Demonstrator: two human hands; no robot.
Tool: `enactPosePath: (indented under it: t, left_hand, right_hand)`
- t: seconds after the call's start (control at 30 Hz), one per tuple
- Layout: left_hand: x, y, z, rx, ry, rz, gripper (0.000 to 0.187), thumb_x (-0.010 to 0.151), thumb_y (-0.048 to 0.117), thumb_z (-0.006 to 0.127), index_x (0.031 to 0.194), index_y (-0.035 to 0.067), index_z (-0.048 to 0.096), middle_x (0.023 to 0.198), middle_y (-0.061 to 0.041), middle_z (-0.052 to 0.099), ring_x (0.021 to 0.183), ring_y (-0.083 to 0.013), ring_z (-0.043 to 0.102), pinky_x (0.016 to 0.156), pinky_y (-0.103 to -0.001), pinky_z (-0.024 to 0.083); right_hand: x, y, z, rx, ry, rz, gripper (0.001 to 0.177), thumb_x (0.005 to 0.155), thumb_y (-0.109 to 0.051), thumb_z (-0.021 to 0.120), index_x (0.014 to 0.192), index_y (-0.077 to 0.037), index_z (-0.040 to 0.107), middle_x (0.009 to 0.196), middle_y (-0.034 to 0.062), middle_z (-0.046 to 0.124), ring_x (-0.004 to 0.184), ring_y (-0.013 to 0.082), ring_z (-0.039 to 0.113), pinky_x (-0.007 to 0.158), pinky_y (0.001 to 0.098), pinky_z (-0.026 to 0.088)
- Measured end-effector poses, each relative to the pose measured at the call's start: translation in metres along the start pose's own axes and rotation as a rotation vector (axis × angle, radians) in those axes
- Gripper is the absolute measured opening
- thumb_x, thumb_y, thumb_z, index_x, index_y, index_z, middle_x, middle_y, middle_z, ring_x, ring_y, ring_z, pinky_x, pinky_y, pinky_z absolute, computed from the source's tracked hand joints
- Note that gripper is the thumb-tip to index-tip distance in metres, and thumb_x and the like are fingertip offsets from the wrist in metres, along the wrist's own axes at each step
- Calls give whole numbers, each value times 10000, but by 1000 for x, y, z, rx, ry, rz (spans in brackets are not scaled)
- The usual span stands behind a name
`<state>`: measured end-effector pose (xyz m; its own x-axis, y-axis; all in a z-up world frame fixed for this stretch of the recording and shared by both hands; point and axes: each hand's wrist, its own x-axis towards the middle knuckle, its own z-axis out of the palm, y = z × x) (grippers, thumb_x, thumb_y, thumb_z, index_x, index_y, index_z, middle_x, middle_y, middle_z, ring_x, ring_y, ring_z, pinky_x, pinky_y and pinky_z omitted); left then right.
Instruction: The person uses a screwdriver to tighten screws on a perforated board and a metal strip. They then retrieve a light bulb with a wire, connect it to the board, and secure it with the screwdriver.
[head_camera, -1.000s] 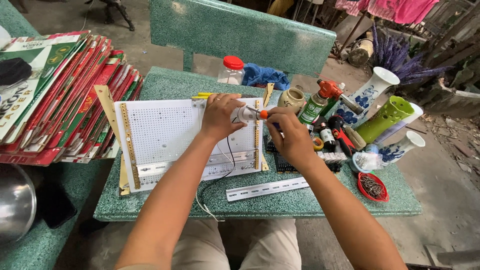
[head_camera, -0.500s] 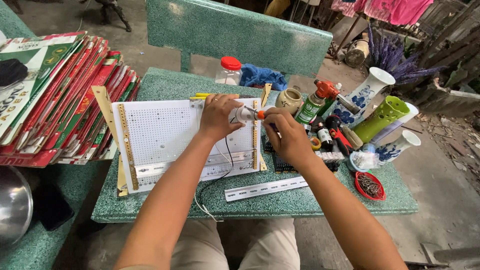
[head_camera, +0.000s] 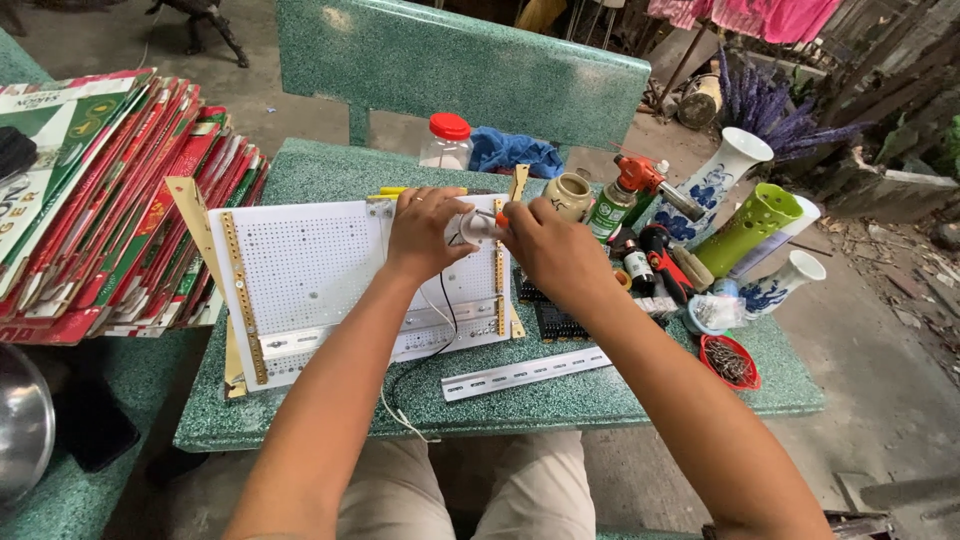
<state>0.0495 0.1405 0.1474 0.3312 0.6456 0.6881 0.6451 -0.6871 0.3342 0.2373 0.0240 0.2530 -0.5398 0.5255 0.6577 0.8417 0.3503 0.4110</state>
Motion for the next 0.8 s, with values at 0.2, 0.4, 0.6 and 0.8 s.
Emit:
enactPosePath:
  t: [0.2, 0.4, 0.6, 0.8]
  left_hand:
    - [-1, -4, 7, -16, 38, 1, 638, 594, 216, 1006, 1144, 261, 686, 1245, 11, 692, 1220, -220, 634, 1117, -446, 366]
    - [-2, -8, 11, -17, 32, 1, 659, 565, 239, 998, 1143, 274, 684, 1254, 33, 686, 1222, -209, 624, 1111, -430, 362]
    - [-1, -3, 6, -5, 25, -21, 637, 581, 216, 1009, 1129, 273, 690, 1241, 23, 696, 1210, -207, 635, 1111, -440, 365]
    - [0, -4, 5, 9, 6, -18, 635, 594, 230, 1006, 1139, 279, 684, 1252, 25, 691, 1218, -203, 633, 1106, -436, 374]
  right_hand:
    - [0, 1, 3, 10, -126, -12, 179, 1022, -248, 565, 1176, -160, 541, 998, 31, 477, 504, 271, 668, 466, 356, 571]
    - [2, -3, -13, 235, -270, 113, 240, 1010, -218, 510, 1242, -174, 470, 1104, 102, 506, 547, 415, 680, 492, 493, 582]
    - [7, -3, -11, 265, -276, 172, 344, 962, -263, 593, 1283, -207, 483, 1069, 107, 534, 535, 450, 665, 482, 535, 576]
    - [6, -4, -6, 134, -327, 200, 254, 1024, -318, 563, 1220, -163, 518, 882, 56, 519, 508, 382, 671, 457, 476, 542]
